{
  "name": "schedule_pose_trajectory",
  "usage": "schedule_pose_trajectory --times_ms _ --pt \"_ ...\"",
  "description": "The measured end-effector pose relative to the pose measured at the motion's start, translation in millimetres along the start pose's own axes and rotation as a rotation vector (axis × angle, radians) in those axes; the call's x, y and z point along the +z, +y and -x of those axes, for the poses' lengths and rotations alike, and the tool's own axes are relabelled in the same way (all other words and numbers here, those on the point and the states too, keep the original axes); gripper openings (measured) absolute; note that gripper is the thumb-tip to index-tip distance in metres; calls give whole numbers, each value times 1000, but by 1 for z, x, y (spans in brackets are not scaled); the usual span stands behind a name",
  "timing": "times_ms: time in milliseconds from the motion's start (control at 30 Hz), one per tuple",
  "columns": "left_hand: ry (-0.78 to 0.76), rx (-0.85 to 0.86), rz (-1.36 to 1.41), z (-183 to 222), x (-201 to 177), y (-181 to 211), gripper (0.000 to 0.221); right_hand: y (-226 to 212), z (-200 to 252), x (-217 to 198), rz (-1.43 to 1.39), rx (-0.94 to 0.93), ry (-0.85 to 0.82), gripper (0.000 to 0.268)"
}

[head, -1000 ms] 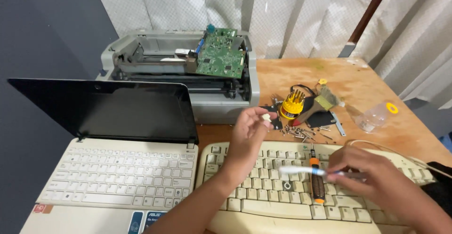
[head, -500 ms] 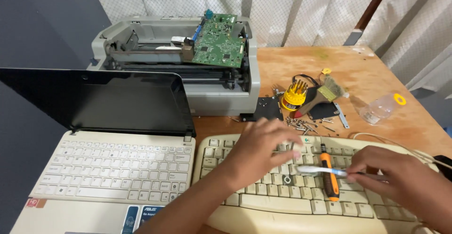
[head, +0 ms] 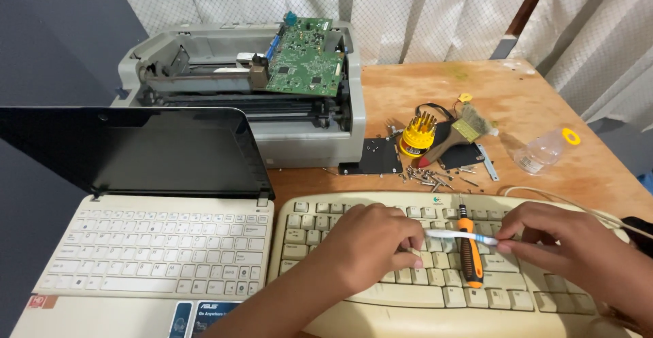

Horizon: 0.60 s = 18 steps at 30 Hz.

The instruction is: Repairing and cleaning a computer keyboard using a screwdriver and a toothbrush

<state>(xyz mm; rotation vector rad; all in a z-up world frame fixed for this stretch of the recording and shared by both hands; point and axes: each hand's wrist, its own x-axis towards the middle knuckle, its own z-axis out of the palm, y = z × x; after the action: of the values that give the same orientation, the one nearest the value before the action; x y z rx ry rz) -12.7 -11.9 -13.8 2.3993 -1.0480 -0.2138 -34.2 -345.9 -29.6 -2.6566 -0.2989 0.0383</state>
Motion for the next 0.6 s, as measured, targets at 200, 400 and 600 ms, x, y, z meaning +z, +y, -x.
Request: schedule_pose_trajectory --times_ms 200,400,600 --pt "-74 51 -174 4 13 0 11 2 0 0 32 27 -18 12" --pt "-72 -42 -145 -1 11 0 20 -2 1 -1 44 15 2 11" --pt "-66 -106 36 3 1 7 19 5 -1 2 35 21 1 12"
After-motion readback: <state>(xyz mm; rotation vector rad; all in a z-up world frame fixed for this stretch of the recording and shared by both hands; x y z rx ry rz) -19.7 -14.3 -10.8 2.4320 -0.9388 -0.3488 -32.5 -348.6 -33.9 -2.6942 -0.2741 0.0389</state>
